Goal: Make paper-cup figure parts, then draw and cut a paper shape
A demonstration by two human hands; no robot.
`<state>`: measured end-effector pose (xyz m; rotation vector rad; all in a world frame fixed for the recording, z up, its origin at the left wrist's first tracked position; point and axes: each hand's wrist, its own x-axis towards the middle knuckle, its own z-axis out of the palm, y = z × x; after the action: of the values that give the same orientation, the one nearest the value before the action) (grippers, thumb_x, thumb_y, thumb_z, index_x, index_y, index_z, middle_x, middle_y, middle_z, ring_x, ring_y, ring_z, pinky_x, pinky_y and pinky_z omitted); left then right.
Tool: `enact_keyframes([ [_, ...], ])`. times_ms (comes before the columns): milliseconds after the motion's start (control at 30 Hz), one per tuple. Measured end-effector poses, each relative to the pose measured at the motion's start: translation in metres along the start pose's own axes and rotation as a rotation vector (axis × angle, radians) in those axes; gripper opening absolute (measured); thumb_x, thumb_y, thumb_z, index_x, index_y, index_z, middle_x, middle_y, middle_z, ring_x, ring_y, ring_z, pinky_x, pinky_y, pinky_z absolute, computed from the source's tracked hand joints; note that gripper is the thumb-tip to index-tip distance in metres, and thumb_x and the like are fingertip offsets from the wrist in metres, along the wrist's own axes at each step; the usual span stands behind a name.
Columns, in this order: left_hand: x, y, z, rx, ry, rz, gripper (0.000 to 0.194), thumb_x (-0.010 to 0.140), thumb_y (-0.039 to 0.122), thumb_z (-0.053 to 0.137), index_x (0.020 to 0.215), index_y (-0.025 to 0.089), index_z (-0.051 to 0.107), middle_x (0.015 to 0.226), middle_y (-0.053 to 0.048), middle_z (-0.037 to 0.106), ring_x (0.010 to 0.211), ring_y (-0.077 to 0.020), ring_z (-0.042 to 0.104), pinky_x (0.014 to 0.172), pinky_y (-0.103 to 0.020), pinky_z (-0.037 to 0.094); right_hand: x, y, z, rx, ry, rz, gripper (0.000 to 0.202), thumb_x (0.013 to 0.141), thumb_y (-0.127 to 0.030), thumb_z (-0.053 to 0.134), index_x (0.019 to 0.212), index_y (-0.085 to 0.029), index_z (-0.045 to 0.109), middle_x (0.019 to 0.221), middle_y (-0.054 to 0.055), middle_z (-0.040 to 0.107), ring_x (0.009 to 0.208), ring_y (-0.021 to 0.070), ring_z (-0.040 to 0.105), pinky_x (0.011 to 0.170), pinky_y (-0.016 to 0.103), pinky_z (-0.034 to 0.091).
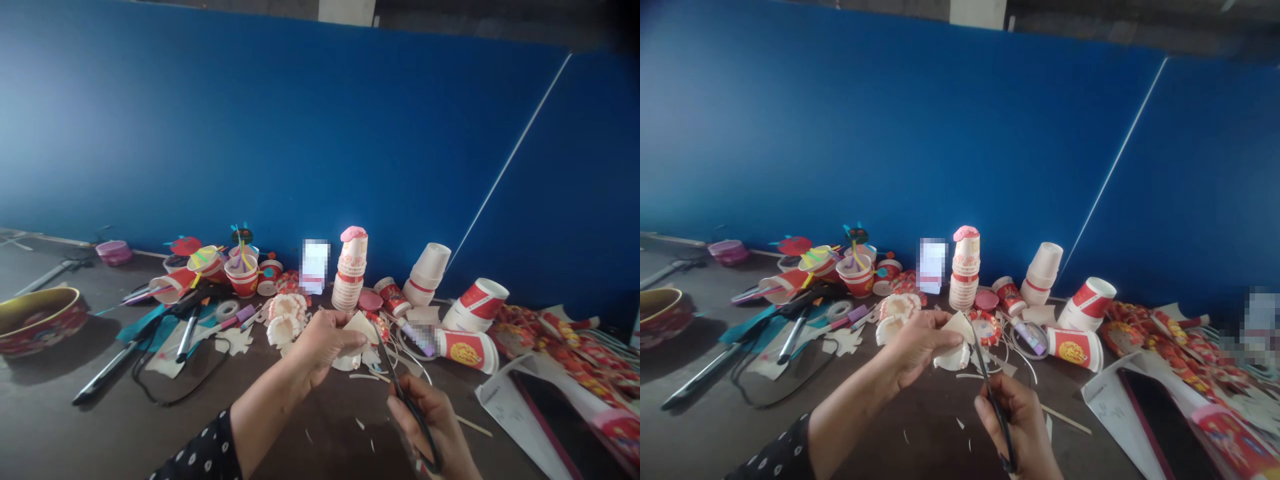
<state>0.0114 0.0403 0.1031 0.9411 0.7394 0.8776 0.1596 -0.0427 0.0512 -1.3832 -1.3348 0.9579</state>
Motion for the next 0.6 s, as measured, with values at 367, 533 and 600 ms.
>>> enact_keyframes([
  [367, 0.004, 0.008, -0.011, 0.072, 0.04, -0.064, 0.015, 0.045, 0.008, 0.067, 0.059, 0.009, 0.063, 0.054, -0.004, 0.062, 0.053, -0.0131, 0.057, 0.054, -0.024, 0.044, 0.003, -0.003, 0.0, -0.078, -0.036, -0.02, 0.017, 0.062, -0.028, 0.064, 0.056, -0.017, 0.053, 0.046, -0.006, 0.04, 0.042, 0.0071, 0.033, 0.041, 0.02, 0.028],
  [533, 0.004, 0.009, -0.014, 0.096, 0.026, -0.071, 0.015, 0.045, 0.008, 0.067, 0.059, 0.009, 0.062, 0.054, -0.004, 0.061, 0.052, -0.0131, 0.056, 0.057, -0.025, 0.044, 0.002, -0.003, -0.001, -0.115, -0.047, -0.037, 0.016, 0.062, -0.027, 0.063, 0.056, -0.017, 0.052, 0.046, -0.006, 0.04, 0.042, 0.0064, 0.032, 0.04, 0.019, 0.029],
  [600, 0.004, 0.01, -0.015, 0.115, 0.033, -0.067, 0.013, 0.046, 0.008, 0.066, 0.058, 0.009, 0.062, 0.053, -0.003, 0.06, 0.051, -0.0117, 0.055, 0.054, -0.024, 0.042, 0.003, -0.004, -0.001, -0.122, -0.051, -0.043, 0.016, 0.062, -0.027, 0.062, 0.055, -0.017, 0.053, 0.046, -0.006, 0.04, 0.041, 0.0061, 0.032, 0.04, 0.018, 0.029],
])
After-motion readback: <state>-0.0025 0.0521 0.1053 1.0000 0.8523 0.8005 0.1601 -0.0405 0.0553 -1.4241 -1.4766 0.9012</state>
